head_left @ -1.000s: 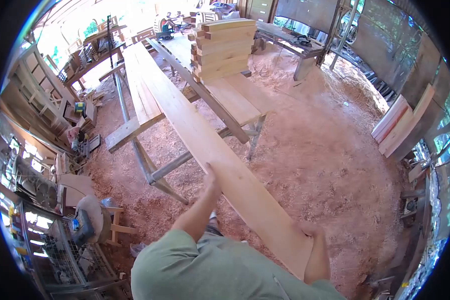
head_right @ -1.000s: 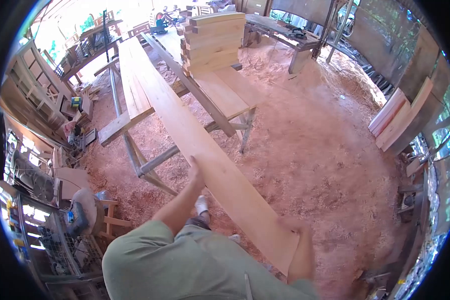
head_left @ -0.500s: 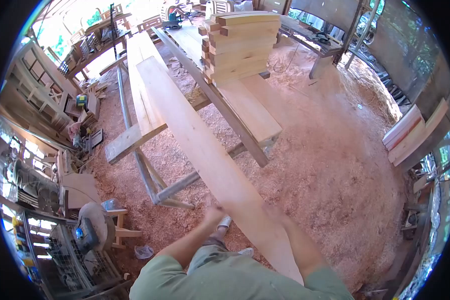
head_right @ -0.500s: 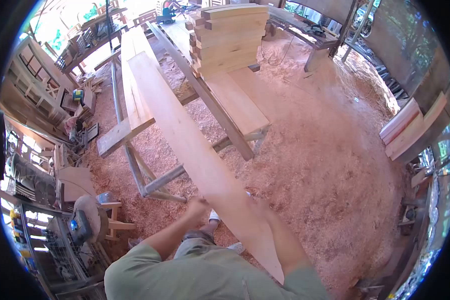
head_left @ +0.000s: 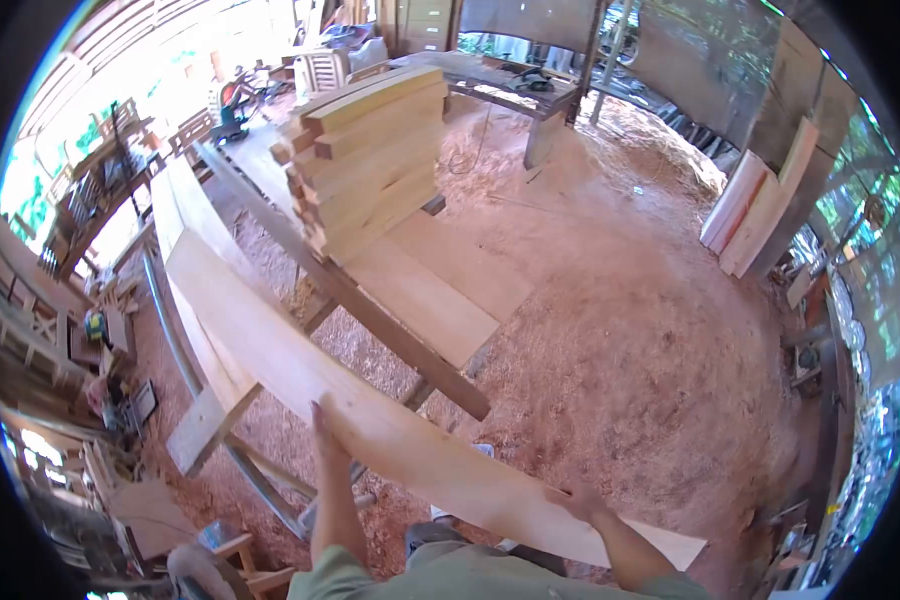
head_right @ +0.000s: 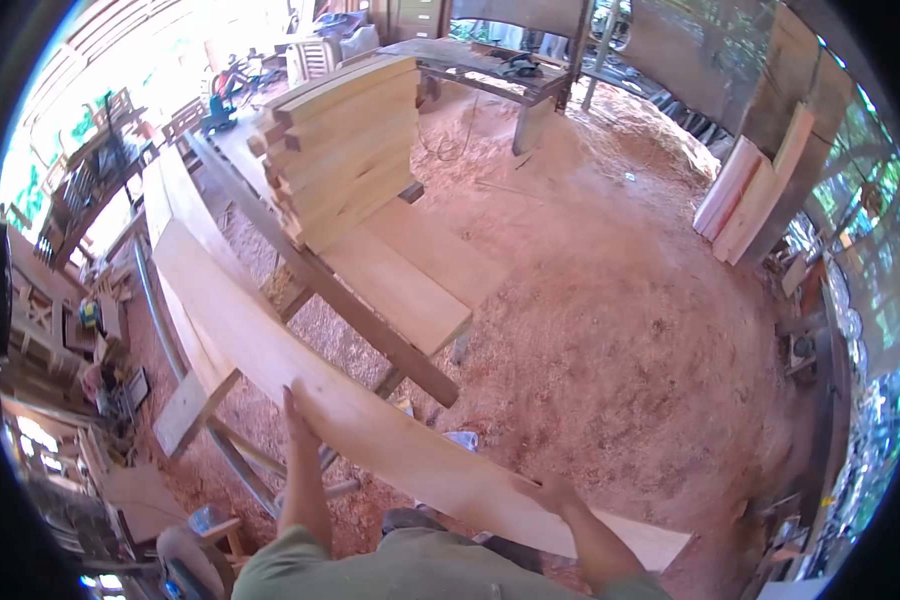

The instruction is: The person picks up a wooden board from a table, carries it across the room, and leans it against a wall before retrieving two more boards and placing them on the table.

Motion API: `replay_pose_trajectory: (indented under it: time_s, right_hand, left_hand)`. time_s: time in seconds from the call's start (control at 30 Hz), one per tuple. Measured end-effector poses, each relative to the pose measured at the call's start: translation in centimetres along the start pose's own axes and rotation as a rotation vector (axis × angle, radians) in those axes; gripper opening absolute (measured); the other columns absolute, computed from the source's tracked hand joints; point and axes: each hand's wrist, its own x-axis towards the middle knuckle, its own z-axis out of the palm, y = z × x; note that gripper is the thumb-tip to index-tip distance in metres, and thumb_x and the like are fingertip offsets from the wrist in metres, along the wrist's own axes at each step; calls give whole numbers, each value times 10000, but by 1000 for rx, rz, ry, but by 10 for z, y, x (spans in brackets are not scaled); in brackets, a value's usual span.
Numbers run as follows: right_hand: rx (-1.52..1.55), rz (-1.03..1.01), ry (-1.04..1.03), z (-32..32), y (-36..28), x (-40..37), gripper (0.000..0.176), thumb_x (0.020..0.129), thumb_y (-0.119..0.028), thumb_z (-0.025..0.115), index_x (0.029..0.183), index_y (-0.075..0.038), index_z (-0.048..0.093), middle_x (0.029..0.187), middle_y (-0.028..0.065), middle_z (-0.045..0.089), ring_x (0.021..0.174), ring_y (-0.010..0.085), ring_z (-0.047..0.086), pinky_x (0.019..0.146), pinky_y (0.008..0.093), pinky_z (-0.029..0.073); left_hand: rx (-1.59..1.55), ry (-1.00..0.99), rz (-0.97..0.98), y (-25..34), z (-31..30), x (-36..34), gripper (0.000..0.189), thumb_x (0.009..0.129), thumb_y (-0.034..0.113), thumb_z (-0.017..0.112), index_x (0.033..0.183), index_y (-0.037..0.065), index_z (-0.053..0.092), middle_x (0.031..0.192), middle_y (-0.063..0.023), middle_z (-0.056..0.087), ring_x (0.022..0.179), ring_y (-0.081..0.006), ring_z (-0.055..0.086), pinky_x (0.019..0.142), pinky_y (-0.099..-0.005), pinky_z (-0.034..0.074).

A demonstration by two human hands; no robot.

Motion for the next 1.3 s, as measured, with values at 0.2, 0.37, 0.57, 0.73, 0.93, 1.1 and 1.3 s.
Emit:
replay_pose_trajectory:
  time_s: [0.2, 0.37, 0.57, 0.73, 0.93, 1.1, 1.3]
  right_hand:
    - [-46, 121, 83, -71, 44, -33, 579, 727, -627, 648, 941, -94, 720, 840, 170, 684, 801, 317, 662, 715, 414, 498]
    - [-46, 19, 260, -129, 82, -28, 554, 717, -600, 664, 903, -82, 720, 764, 165, 667, 744, 313, 657, 680, 418, 494]
    - [191, -47, 385, -197, 166, 22, 514, 762, -560, 650, 854, -58, 710, 695, 159, 636, 667, 305, 633, 620, 413, 468]
    - [181, -153, 523, -267, 226, 47, 439, 799, -466, 655, 783, -28, 677, 600, 148, 583, 541, 242, 558, 546, 392, 431]
    - [419, -216, 718, -337, 274, 74, 431, 802, -438, 655, 765, -10, 673, 564, 90, 555, 554, 133, 526, 522, 353, 417]
    - [591, -288, 903, -384, 320, 127, 467, 812, -438, 650, 794, 29, 669, 582, 72, 557, 591, 119, 534, 530, 343, 423]
    - [766, -312, 1059, -468, 386, 199, 521, 828, -494, 622, 822, 26, 657, 648, 32, 581, 621, 126, 540, 537, 322, 429]
  left_hand:
    - [-66, -90, 123, -43, 86, -39, 696, 953, 540, 410, 1418, 31, 316, 1366, -171, 455, 1240, -348, 459, 1051, -479, 378]
    - [-65, -254, 256, -65, 195, -42, 690, 963, 527, 396, 1419, 18, 304, 1376, -178, 442, 1248, -357, 450, 1054, -480, 374]
    - [-6, -231, 235, -119, 351, -76, 704, 939, 541, 447, 1397, 17, 343, 1360, -164, 469, 1216, -338, 485, 1025, -467, 400]
    - [60, -472, 402, -172, 459, -65, 672, 964, 502, 443, 1405, 8, 331, 1366, -186, 456, 1233, -335, 478, 1036, -462, 398]
    - [55, -667, 508, -223, 604, -39, 683, 954, 495, 486, 1393, -7, 340, 1350, -185, 469, 1210, -314, 502, 1007, -438, 436]
    - [118, -728, 539, -290, 717, -2, 614, 976, 461, 470, 1351, -20, 403, 1306, -145, 522, 1156, -262, 544, 974, -384, 454]
    - [-1, -876, 512, -395, 862, 29, 568, 925, 470, 574, 1161, -45, 529, 1077, -114, 628, 957, -197, 632, 808, -322, 527]
